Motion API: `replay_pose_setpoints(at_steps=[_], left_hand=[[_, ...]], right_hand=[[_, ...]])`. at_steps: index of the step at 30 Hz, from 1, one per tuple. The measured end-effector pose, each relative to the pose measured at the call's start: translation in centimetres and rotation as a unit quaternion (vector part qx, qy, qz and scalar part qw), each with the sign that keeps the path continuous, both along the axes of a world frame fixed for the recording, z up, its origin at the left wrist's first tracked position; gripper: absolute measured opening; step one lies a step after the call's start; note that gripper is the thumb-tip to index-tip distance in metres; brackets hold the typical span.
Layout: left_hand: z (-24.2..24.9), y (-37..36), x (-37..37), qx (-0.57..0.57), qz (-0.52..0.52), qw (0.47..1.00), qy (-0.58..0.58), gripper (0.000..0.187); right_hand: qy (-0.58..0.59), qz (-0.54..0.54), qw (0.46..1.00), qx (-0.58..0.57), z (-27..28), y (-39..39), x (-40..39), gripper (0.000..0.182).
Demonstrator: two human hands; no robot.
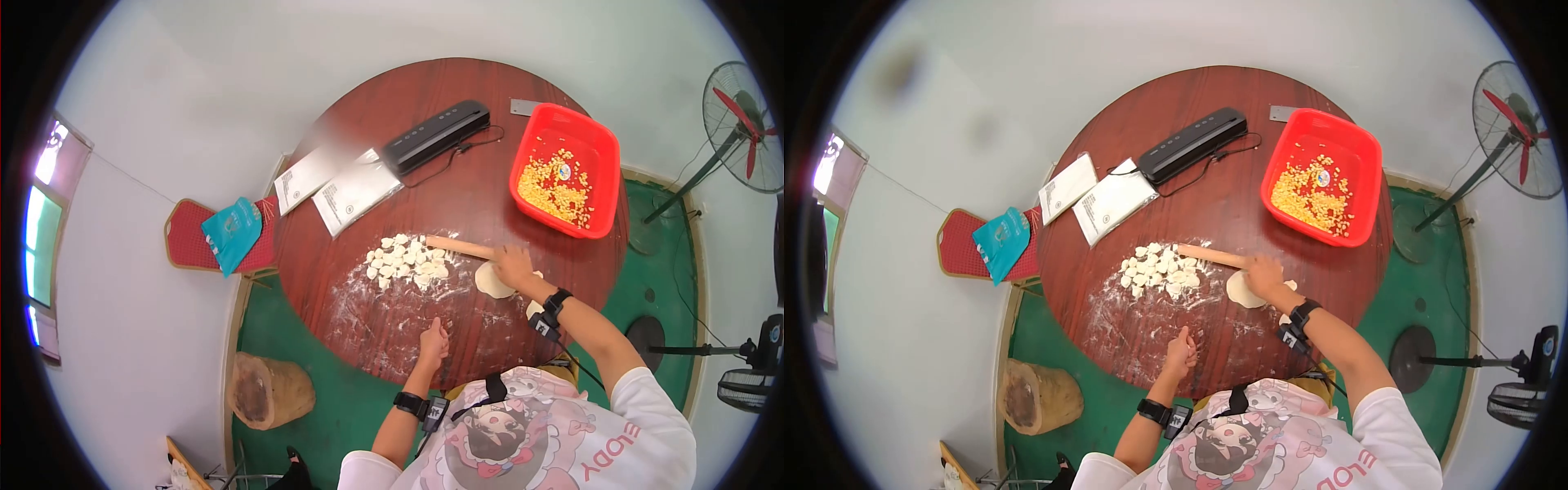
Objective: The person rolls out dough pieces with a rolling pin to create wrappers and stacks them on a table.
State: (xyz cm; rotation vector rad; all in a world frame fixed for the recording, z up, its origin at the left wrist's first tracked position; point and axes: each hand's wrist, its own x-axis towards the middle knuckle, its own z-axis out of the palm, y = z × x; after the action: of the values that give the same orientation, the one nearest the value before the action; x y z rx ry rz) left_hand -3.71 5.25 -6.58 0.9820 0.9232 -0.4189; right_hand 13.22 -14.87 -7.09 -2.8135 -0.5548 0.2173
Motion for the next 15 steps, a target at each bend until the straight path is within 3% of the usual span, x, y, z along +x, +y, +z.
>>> replay_pose_setpoints(at_steps=[1, 3, 4, 5, 6, 7, 9, 10, 12, 13, 15], left_hand=[[-0.3, 0.1, 0.0, 0.001, 0.003, 1.000, 0.002, 0.036], [-0.8, -0.2, -0.2, 0.129, -0.050, 0.990, 0.029, 0.029], [-3.1, -0.4, -0.3, 0.128, -0.050, 0.990, 0.032, 0.029], [-7.0, -0.4, -0.5, 0.284, -0.097, 0.950, -0.087, 0.025], [-9.1, -0.5, -0.7, 0.428, -0.141, 0.870, -0.203, 0.025], [-7.0, -0.8, -0.5, 0.427, -0.143, 0.870, -0.201, 0.025], [-3.4, -1.6, 0.2, 0.492, -0.235, 0.777, -0.315, 0.026], [-3.4, -1.7, 0.2, 0.491, -0.235, 0.778, -0.314, 0.026], [-3.6, -1.9, 0.1, 0.530, -0.315, 0.682, -0.392, 0.036], [-3.8, -1.7, 0.1, 0.530, -0.316, 0.683, -0.392, 0.036], [-3.9, -1.4, 0.0, 0.539, -0.394, 0.610, -0.426, 0.043]], right_hand=[[0.002, 0.003, 1.000, 0.001, -0.4, -0.3, 0.4, 0.039], [-0.033, 0.020, 0.999, -0.036, -1.3, -0.6, 1.0, 0.032], [-0.030, 0.020, 0.999, -0.037, -1.8, -0.6, 1.4, 0.032], [-0.025, 0.030, 0.998, -0.047, -2.2, -0.6, 1.7, 0.031], [-0.020, 0.039, 0.997, -0.057, -2.4, -0.7, 2.0, 0.030], [-0.017, 0.038, 0.997, -0.057, -1.9, -0.6, 2.0, 0.030], [0.030, 0.013, 0.999, 0.004, -0.7, -0.4, 1.8, 0.029], [0.032, 0.013, 0.999, 0.003, 0.2, -0.5, 1.3, 0.029], [0.002, 0.044, 0.996, 0.073, 1.9, -0.9, -0.3, 0.028], [0.003, 0.043, 0.996, 0.073, 2.4, -1.1, -0.9, 0.028], [-0.008, 0.071, 0.986, 0.148, 2.9, -1.7, -2.4, 0.027]])
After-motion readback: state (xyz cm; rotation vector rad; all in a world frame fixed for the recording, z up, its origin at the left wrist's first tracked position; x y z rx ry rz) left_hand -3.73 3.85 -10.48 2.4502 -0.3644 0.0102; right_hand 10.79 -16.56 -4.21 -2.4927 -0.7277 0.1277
